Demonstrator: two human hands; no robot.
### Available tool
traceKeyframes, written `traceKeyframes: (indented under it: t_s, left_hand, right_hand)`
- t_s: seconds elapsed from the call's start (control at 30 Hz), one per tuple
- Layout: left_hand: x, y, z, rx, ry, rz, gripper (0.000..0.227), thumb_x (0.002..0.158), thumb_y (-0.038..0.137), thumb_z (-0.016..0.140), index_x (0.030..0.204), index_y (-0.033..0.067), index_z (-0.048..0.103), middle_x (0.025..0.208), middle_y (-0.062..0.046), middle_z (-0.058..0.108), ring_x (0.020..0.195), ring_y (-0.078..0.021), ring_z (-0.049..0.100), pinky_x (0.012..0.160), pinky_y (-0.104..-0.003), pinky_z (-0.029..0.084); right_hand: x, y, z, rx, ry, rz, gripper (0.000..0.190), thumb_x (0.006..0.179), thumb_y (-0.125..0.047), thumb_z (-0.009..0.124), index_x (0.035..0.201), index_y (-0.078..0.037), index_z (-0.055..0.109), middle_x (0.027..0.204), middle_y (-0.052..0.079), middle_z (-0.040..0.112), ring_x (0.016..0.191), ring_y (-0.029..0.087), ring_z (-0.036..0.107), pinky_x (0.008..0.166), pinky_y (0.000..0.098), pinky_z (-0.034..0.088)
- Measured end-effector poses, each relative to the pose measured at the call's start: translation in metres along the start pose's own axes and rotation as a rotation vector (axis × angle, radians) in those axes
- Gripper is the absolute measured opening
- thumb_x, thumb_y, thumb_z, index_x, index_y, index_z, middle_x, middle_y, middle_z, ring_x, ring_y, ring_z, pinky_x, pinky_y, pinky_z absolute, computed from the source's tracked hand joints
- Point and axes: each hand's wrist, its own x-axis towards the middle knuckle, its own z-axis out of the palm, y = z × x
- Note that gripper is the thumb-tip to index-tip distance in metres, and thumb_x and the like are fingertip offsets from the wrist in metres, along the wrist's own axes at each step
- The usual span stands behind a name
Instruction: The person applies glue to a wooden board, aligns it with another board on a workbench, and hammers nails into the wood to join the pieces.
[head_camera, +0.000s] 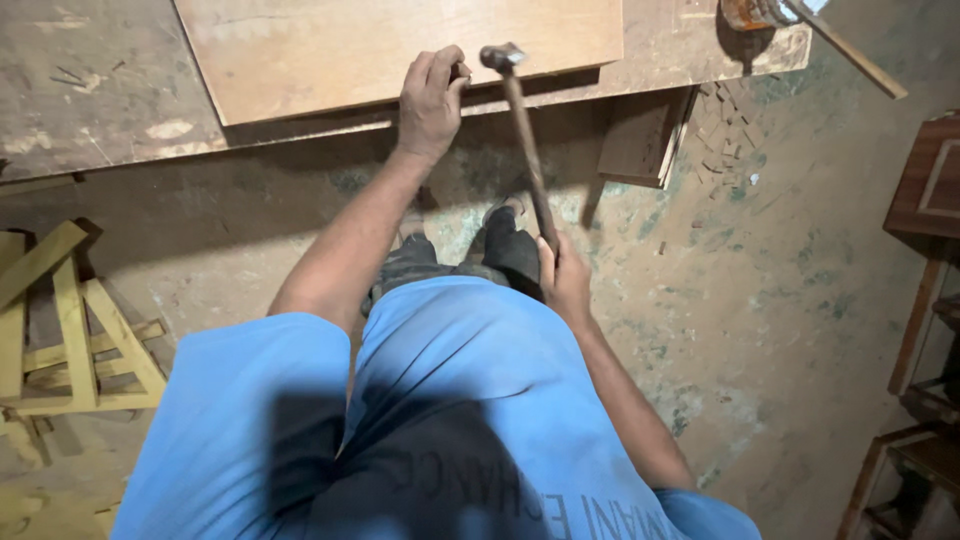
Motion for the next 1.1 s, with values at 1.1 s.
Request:
traceKeyframes:
  t_s: [1.1]
  left_hand:
    - [-0.057, -0.040, -0.193, 0.468, 0.172, -0.495, 0.058, 0.073, 0.026, 0.100, 0.123, 0.0165, 0.072, 0.150, -0.019, 0.039, 0.133, -0.0350, 0.040, 0.113, -0.047, 0.037]
  right_hand:
    - [-0.034, 0.036, 0.013, 0.126, -0.048, 0.306, 0.032, 0.104, -0.031, 0.059, 0.095, -0.001, 0.063, 0.065, 0.004, 0.058, 0.059, 0.013, 0.055, 0.055, 0.0338, 0.046]
